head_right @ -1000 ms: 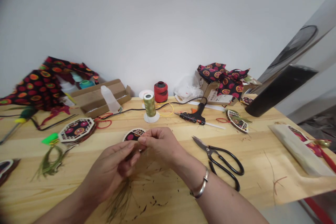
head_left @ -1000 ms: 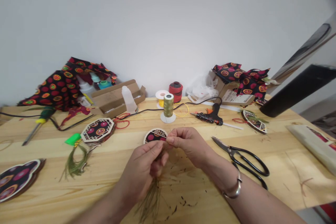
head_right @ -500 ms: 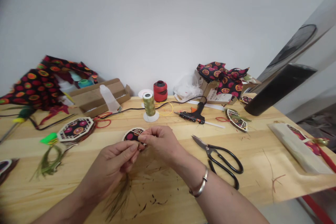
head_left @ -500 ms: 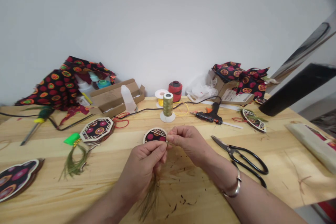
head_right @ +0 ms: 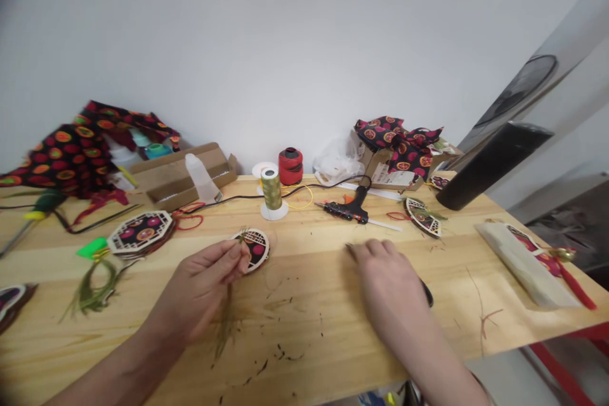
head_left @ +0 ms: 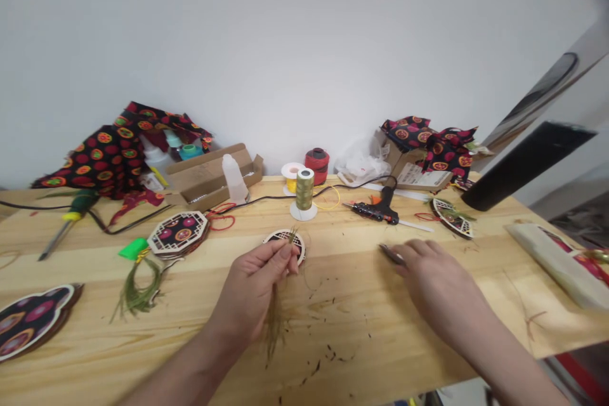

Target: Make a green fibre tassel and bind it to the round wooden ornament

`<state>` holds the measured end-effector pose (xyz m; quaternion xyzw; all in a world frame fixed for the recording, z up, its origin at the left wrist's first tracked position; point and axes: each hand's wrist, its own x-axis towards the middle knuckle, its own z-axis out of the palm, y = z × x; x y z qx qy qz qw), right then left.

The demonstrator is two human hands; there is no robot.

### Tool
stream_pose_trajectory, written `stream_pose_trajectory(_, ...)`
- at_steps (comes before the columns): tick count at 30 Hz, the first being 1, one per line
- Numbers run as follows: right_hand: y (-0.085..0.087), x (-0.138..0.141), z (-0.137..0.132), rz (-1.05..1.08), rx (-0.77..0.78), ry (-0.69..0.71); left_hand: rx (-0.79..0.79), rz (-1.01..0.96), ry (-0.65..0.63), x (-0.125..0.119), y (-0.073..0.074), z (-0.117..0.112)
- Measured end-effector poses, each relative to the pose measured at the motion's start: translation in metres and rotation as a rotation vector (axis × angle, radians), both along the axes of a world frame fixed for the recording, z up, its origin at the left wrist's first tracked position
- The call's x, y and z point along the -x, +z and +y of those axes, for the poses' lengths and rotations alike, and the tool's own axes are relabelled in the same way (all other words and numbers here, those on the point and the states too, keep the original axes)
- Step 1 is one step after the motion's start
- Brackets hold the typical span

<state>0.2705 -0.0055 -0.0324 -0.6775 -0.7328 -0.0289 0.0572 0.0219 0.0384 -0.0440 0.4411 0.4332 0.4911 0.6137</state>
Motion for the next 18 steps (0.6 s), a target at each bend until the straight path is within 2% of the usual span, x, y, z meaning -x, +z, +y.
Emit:
stream_pose_trajectory(3, -0.019, -0.028, -0.024, -0.055, 0.006, -0.096, -0.057, 0.037, 0.007, 0.001, -0.003, 0.000)
stream_pose_trajectory(6, -0.031, -0.038, -0.034, -0.010, 0.020, -0.151, -0.090, 0.008, 0.016, 0.001, -0.005, 0.001)
stream_pose_trajectory(9, -0.035, -0.043, -0.030, 0.015, 0.034, -0.206, -0.125, -0.061, 0.051, 0.001, -0.006, 0.001)
stream_pose_trajectory(12, -0.030, -0.043, -0.020, -0.003, 0.018, -0.233, -0.166, -0.055, 0.055, 0.000, -0.003, 0.000)
stream_pose_trajectory(15, -0.014, -0.020, -0.010, 0.137, -0.127, -0.174, -0.205, -0.064, 0.044, 0.000, -0.001, -0.002)
stream_pose_trajectory(17, -0.001, 0.011, -0.003, 0.468, -0.161, -0.009, -0.212, -0.070, 0.035, 0.001, -0.001, -0.003)
stream_pose_trajectory(18, 0.006, 0.030, 0.001, 0.667, -0.091, 0.082, -0.208, -0.062, 0.030, 0.001, -0.001, -0.003)
